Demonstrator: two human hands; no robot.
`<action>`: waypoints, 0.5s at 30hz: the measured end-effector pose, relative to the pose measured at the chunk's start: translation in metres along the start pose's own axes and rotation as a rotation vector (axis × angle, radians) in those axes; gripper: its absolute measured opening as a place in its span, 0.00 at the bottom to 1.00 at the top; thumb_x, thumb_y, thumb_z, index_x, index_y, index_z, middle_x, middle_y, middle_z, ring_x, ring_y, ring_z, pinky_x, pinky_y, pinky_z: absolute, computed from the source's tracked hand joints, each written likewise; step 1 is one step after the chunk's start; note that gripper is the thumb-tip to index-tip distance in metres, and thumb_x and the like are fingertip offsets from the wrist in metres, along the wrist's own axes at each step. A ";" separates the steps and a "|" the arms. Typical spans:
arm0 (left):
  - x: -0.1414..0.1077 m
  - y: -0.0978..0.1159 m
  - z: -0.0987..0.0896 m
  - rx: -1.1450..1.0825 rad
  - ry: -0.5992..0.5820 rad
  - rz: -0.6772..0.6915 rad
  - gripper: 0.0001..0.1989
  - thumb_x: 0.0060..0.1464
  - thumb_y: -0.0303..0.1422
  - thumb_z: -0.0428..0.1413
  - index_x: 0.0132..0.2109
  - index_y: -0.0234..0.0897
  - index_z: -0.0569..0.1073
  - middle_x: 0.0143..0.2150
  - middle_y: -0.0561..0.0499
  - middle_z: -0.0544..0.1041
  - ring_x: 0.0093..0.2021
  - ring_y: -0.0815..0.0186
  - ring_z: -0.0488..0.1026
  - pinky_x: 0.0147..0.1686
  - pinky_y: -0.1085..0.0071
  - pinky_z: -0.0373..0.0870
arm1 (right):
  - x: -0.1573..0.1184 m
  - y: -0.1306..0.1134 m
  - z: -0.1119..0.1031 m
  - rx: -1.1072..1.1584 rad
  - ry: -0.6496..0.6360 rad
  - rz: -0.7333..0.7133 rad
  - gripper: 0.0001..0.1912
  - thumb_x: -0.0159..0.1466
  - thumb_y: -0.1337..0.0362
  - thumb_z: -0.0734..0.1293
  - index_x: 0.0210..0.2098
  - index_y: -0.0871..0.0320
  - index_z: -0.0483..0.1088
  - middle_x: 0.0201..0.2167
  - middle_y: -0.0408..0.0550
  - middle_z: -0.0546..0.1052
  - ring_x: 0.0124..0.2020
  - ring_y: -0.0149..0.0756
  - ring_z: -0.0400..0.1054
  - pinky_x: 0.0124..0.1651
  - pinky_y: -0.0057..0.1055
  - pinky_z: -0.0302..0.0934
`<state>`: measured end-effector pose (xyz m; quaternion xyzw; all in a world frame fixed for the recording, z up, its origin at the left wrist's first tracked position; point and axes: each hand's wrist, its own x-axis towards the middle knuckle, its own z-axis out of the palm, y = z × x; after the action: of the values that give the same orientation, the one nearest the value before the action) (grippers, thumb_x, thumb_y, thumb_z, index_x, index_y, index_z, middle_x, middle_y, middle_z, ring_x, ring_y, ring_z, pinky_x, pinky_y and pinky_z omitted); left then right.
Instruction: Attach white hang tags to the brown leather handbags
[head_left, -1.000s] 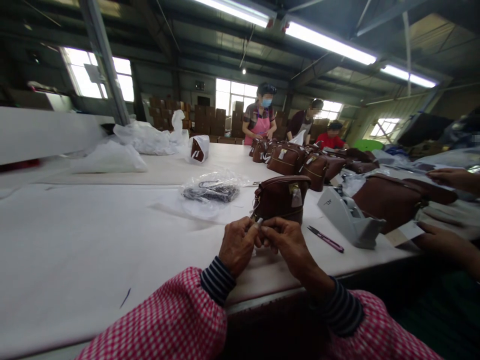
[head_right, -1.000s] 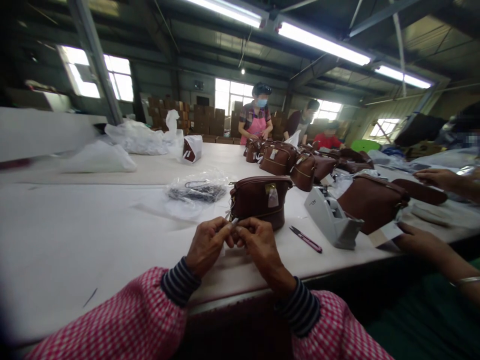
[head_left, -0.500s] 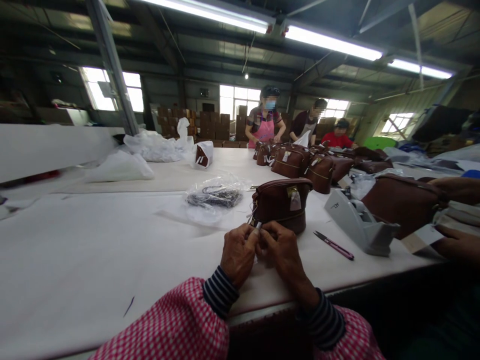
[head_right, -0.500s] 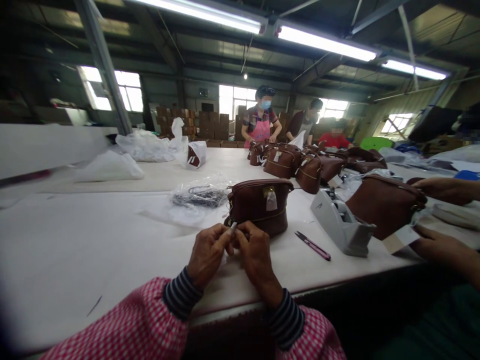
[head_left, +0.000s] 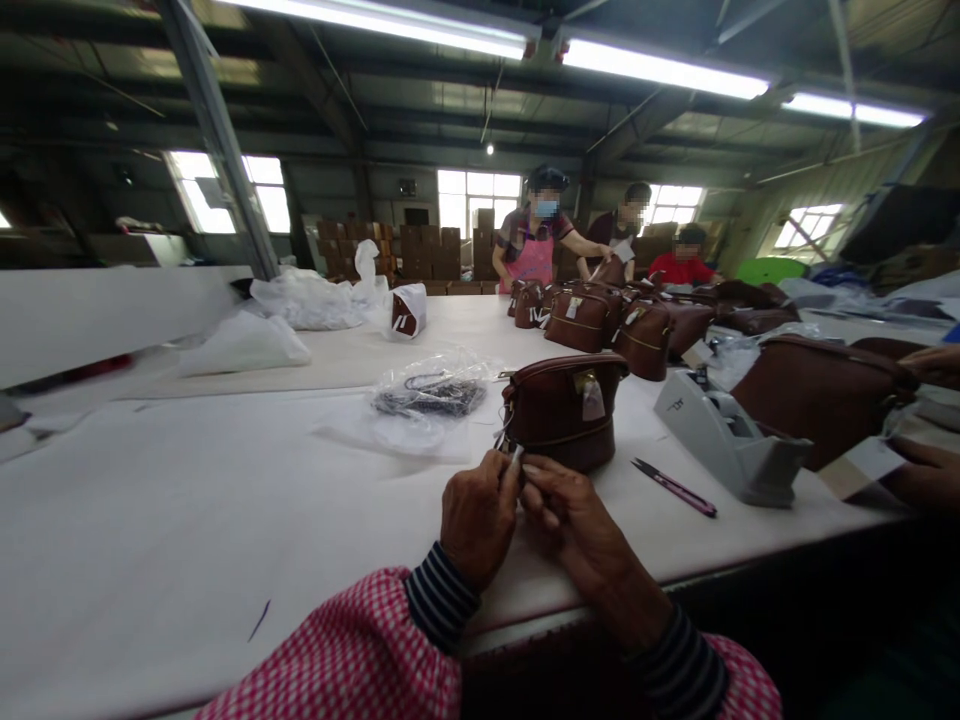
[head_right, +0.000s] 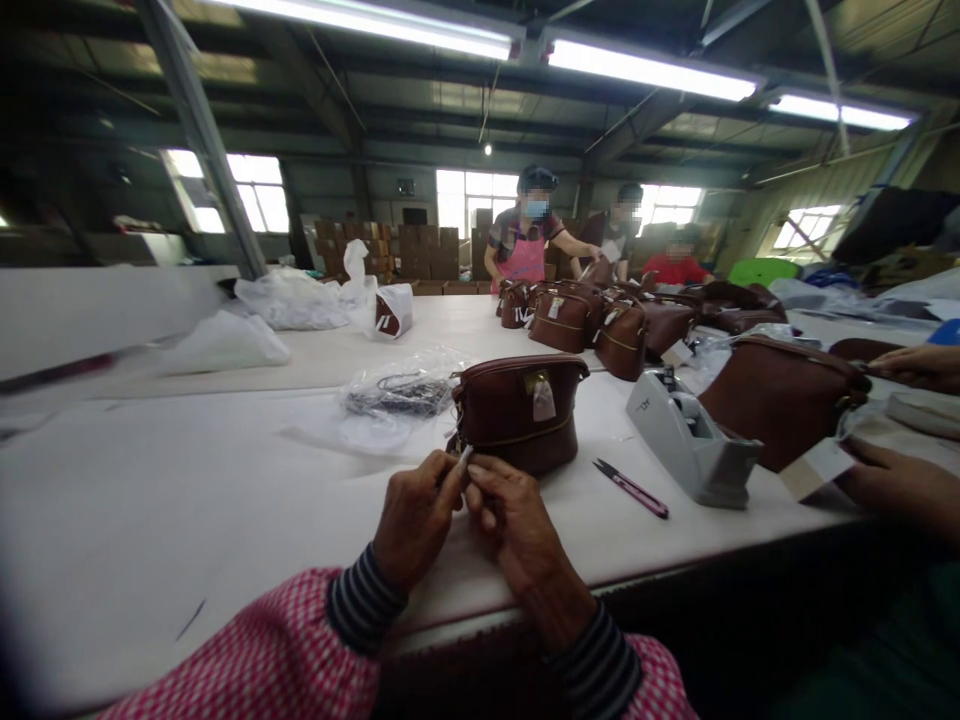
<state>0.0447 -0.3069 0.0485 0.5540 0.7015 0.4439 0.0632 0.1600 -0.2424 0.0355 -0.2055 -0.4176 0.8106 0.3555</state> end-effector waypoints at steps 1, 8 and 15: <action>0.001 0.000 -0.001 -0.059 -0.007 -0.015 0.15 0.65 0.37 0.47 0.35 0.38 0.73 0.26 0.51 0.76 0.27 0.65 0.73 0.32 0.69 0.62 | 0.001 0.002 0.001 0.087 -0.027 0.007 0.12 0.56 0.62 0.75 0.36 0.62 0.74 0.16 0.33 0.63 0.14 0.18 0.45 0.16 0.18 0.39; 0.011 -0.014 0.006 -0.467 -0.008 -0.144 0.17 0.58 0.44 0.54 0.31 0.35 0.76 0.27 0.50 0.77 0.30 0.65 0.72 0.33 0.69 0.65 | -0.001 0.007 0.006 0.557 -0.280 0.085 0.07 0.61 0.69 0.69 0.28 0.63 0.69 0.14 0.32 0.60 0.13 0.18 0.38 0.14 0.19 0.40; 0.010 -0.014 0.006 -0.451 -0.022 -0.127 0.17 0.59 0.43 0.54 0.30 0.35 0.76 0.27 0.50 0.78 0.30 0.65 0.72 0.34 0.70 0.64 | 0.003 0.007 0.005 0.562 -0.344 0.117 0.18 0.62 0.66 0.69 0.20 0.60 0.60 0.13 0.33 0.58 0.12 0.18 0.38 0.14 0.18 0.41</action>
<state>0.0338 -0.2950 0.0391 0.4852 0.6173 0.5785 0.2209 0.1526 -0.2456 0.0327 0.0168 -0.2190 0.9359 0.2754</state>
